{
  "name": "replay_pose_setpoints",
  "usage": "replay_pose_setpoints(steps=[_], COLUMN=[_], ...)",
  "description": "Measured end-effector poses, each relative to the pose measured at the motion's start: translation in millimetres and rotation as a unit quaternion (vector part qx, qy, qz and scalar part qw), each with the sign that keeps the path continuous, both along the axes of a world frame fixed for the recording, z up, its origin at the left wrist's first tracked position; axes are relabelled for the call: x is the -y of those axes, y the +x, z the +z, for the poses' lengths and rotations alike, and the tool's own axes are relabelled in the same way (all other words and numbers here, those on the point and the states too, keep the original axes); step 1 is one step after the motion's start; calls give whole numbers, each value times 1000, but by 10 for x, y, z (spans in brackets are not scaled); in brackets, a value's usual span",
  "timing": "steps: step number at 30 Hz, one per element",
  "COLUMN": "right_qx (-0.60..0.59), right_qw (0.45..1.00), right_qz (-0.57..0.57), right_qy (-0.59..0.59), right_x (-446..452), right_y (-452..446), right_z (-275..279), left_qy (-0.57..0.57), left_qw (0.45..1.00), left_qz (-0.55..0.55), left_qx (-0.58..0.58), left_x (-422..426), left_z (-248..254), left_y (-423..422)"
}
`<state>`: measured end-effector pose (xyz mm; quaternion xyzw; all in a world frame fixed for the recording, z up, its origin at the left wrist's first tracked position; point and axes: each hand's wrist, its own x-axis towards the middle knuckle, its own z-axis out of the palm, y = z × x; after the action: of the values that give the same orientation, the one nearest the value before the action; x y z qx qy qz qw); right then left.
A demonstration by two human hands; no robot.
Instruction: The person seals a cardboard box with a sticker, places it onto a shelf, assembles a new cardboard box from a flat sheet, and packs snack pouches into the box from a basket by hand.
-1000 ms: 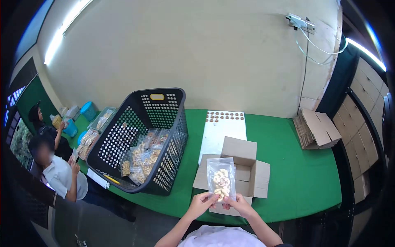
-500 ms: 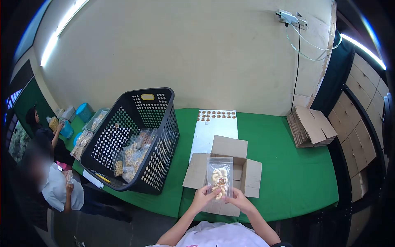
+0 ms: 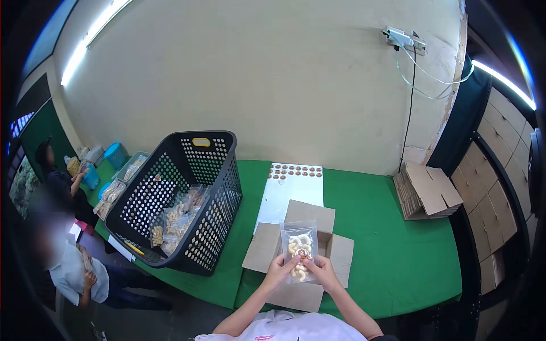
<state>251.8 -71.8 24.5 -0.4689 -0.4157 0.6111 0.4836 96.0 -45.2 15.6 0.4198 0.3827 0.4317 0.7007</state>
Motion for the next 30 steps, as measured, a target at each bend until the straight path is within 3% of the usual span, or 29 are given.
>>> replay_pose_setpoints(steps=[4,10,17,30], right_qx=[-31,-50,-76,-23], right_qw=[999,997,994,1000], right_qz=[-23,-52,-83,-17], right_qy=[-3,13,12,9], right_x=[15,-65,-115,-124], right_y=[66,106,0,26], right_z=[-29,-92,-157,-1], left_qy=[8,56,2,40], left_qw=[999,996,1000,998], left_qz=[-7,-64,-22,-9], left_qx=[-47,-22,-3,-51], left_x=[-25,1,-61,-169], left_z=[54,-22,37,-79], left_y=[50,86,91,-31])
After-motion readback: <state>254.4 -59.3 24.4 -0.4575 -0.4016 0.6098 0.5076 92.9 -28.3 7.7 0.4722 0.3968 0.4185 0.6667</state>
